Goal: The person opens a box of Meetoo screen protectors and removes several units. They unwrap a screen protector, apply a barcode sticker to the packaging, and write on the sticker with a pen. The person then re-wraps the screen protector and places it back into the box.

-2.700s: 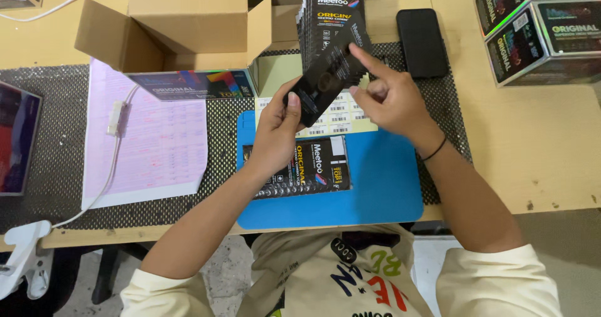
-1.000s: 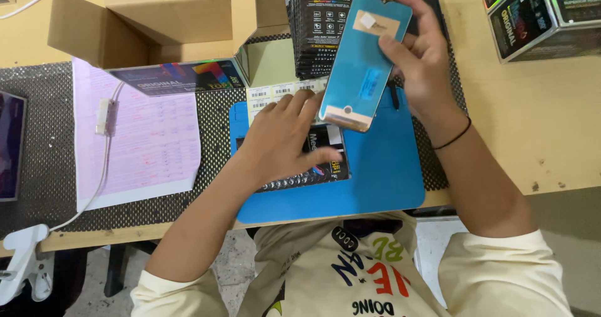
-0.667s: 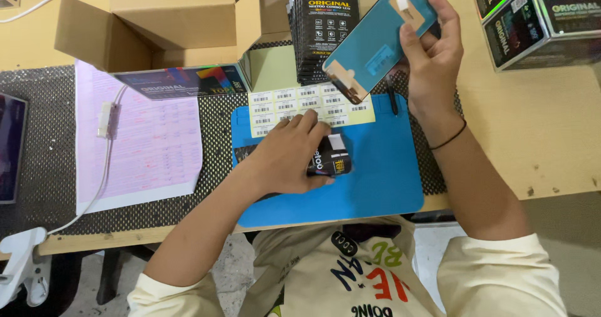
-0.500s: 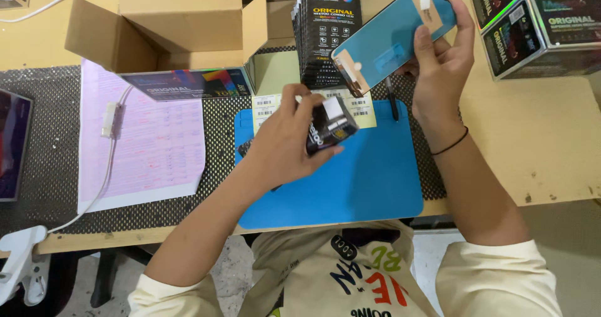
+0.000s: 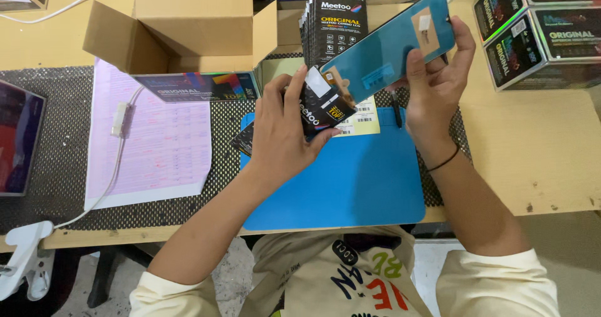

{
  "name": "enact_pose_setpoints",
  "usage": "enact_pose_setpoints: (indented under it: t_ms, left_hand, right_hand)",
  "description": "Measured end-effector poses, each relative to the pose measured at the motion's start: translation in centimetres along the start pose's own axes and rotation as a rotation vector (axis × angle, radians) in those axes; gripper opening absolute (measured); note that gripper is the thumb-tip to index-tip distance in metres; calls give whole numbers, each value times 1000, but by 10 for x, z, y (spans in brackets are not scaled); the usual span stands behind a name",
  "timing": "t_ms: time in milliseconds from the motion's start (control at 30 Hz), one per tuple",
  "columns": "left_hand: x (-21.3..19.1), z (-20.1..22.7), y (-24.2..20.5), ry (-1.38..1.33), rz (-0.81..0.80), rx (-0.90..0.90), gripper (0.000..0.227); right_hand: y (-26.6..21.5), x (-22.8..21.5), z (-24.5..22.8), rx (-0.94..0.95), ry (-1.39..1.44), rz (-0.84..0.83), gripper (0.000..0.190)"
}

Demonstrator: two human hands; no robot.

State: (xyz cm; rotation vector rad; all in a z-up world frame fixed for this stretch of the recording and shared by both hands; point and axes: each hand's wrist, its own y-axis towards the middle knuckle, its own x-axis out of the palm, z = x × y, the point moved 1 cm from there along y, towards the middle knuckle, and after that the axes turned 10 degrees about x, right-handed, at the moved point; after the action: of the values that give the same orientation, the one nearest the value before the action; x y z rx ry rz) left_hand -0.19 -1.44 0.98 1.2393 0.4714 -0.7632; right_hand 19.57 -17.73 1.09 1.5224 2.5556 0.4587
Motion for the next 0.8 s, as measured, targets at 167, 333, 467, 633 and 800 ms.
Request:
enact_pose_setpoints:
  t_ms: [167, 333, 467, 633, 800]
  left_hand:
    - [2, -1, -1, 58, 28, 25, 94]
    - [-3, 1, 6, 59, 106, 99, 107]
    - [-13, -5, 13, -30, 89, 84, 102]
    - [-24, -17, 13, -65, 27, -3, 83]
    - [-40, -20, 15, -181, 260, 52, 27]
  right_hand:
    - [-6, 18, 2, -7, 32, -221, 35]
    - [-25, 41, 19, 125, -41, -565, 38]
    - [-31, 44, 28, 137, -21, -572, 50]
    - [-23, 34, 24, 45, 60, -484, 37]
    - [-16, 31, 14, 50, 182, -458, 46]
